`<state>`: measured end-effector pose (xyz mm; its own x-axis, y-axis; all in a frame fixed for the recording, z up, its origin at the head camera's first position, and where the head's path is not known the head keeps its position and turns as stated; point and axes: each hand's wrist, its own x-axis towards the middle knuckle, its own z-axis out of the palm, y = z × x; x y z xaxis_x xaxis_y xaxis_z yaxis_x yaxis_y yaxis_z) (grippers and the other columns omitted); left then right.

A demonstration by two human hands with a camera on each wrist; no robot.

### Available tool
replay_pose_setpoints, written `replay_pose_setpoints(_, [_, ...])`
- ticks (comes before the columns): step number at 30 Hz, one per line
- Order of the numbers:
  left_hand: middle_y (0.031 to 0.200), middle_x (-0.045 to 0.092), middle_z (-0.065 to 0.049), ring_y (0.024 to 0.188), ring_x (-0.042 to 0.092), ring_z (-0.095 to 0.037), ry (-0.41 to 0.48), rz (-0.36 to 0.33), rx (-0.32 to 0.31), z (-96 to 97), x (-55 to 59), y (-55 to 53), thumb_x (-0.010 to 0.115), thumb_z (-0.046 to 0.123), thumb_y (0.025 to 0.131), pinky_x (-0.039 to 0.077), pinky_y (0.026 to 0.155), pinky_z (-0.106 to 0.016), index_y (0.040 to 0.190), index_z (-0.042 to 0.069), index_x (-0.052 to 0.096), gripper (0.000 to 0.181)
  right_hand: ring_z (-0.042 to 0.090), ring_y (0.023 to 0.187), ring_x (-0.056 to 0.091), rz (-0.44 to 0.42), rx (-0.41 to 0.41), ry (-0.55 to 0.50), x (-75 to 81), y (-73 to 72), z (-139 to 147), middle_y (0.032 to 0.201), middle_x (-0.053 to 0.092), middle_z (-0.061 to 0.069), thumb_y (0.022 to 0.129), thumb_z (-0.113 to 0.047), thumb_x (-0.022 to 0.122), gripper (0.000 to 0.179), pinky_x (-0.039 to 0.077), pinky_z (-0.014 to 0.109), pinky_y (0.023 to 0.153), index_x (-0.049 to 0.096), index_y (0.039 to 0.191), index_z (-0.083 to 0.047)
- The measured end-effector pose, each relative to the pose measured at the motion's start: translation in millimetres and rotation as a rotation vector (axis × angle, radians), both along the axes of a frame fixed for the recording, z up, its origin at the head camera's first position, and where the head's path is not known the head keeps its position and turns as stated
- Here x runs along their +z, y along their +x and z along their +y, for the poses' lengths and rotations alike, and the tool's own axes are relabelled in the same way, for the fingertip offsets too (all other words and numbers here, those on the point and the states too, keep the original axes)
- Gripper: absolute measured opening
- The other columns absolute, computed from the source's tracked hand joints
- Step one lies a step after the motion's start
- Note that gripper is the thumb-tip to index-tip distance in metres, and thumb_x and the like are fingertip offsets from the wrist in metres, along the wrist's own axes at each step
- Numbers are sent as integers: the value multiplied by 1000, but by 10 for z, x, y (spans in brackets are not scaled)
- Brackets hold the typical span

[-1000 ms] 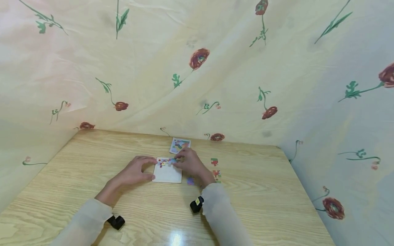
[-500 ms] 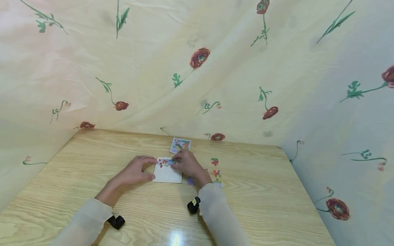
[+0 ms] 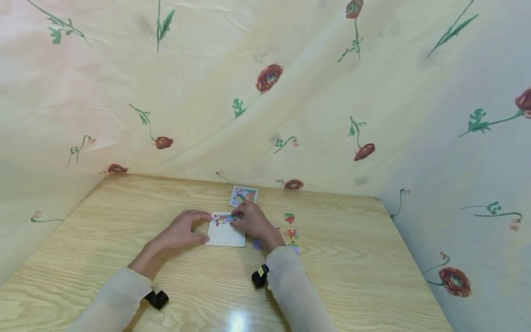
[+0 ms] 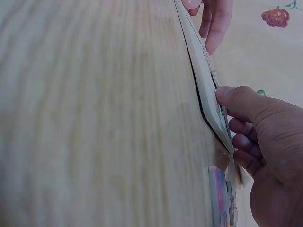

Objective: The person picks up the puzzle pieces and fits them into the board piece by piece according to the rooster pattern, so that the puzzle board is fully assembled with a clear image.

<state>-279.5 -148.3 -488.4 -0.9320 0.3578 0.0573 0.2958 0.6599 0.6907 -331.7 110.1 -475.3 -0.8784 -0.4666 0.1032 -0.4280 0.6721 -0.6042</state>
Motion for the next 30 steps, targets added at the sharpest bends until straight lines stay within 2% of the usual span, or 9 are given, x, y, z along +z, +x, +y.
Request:
replay_pose_setpoints(16, [151, 57, -6, 147, 38, -38, 2, 1, 1, -7, -10, -14, 82, 32, 85, 26, 117, -71, 133, 21, 68, 51, 17, 102, 65, -13, 7, -12, 0, -2, -33, 111, 69, 4, 91, -16, 80, 20, 56, 38, 92, 79, 109, -8])
replay_pose_setpoints(26, [152, 56, -5, 148, 37, -37, 5, -8, 9, -20, -9, -8, 82, 32, 85, 25, 118, -71, 134, 21, 67, 52, 17, 100, 65, -4, 10, -8, -5, 4, -48, 110, 70, 4, 91, -17, 80, 19, 56, 38, 91, 79, 108, -8])
replay_pose_setpoints(30, [151, 57, -5, 148, 38, -38, 7, 2, 1, -7, -10, -11, 82, 33, 85, 27, 118, -71, 134, 21, 67, 53, 16, 98, 62, -3, 14, -29, -2, -1, 26, 109, 70, 3, 92, -18, 79, 19, 54, 35, 88, 79, 108, -10])
